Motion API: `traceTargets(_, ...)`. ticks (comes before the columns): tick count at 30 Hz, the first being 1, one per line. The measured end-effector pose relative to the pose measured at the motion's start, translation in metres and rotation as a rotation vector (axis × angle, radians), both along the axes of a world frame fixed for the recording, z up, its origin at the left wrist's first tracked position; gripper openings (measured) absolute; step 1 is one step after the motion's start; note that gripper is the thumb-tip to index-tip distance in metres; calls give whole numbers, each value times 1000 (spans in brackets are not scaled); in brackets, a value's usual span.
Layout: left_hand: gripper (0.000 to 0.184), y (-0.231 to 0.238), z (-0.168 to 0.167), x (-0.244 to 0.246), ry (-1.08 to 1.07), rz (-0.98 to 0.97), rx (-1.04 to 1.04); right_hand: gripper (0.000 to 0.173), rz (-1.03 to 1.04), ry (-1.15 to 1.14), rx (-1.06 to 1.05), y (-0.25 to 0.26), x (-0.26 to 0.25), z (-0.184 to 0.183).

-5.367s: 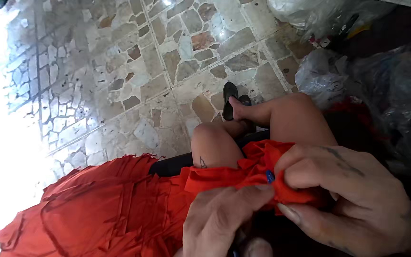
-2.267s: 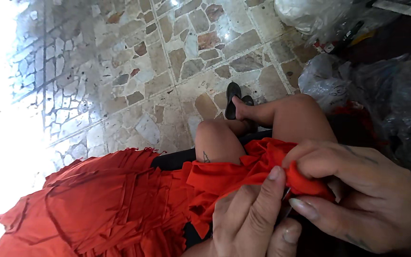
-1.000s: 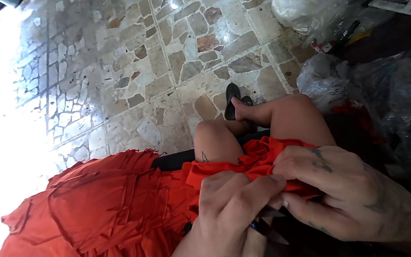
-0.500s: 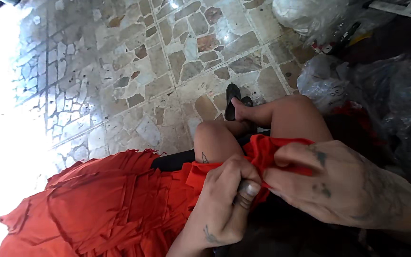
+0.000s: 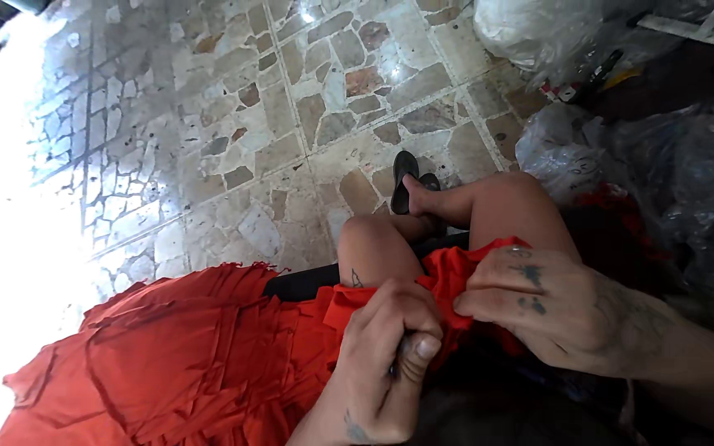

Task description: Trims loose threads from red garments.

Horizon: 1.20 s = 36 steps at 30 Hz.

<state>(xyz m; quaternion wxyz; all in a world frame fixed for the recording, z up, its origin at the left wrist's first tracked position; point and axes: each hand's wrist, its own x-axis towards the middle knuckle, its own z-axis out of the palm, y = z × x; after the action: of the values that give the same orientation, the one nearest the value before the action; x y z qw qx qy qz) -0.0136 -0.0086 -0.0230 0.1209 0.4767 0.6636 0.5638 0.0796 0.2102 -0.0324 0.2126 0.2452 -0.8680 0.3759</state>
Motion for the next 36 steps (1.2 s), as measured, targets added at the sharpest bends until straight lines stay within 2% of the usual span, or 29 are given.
traceTargets(2, 37, 5, 1, 4, 37, 18, 53, 21, 39, -58, -122, -7, -5, -8)
traceTargets(5, 35, 10, -5, 6, -80, -33, 146, 22, 50, -77, -199, -17, -6, -12)
traceTargets(8, 33, 7, -7, 7, -126, -46, 140, 28, 12, -27, -111, -23, 2, -17)
traceTargets(11, 32, 7, -9, 8, -68, -39, 115, 29, -22, 32, -44, -26, -2, -7)
traceTargets(17, 35, 6, -8, 8, -64, -118, 72, 23, 120, 79, 4, -14, -7, 1)
traceTargets(24, 37, 0, -4, -5, -256, -345, -9, 24, 200, 96, 113, -12, -14, 15)
traceTargets(27, 35, -6, -3, -10, -401, -406, -36, 22, 129, 119, 125, 3, -11, 19)
traceTargets(30, 31, -16, -7, -12, -498, -320, -37, 21, 17, 118, 118, 30, 5, 13)
traceTargets(33, 28, -15, -4, -20, -386, -162, -21, 17, -46, 147, 60, 29, 11, 1)
traceTargets(36, 25, 1, -3, -18, -381, -15, 140, 15, -89, 204, 10, 18, 6, -8)
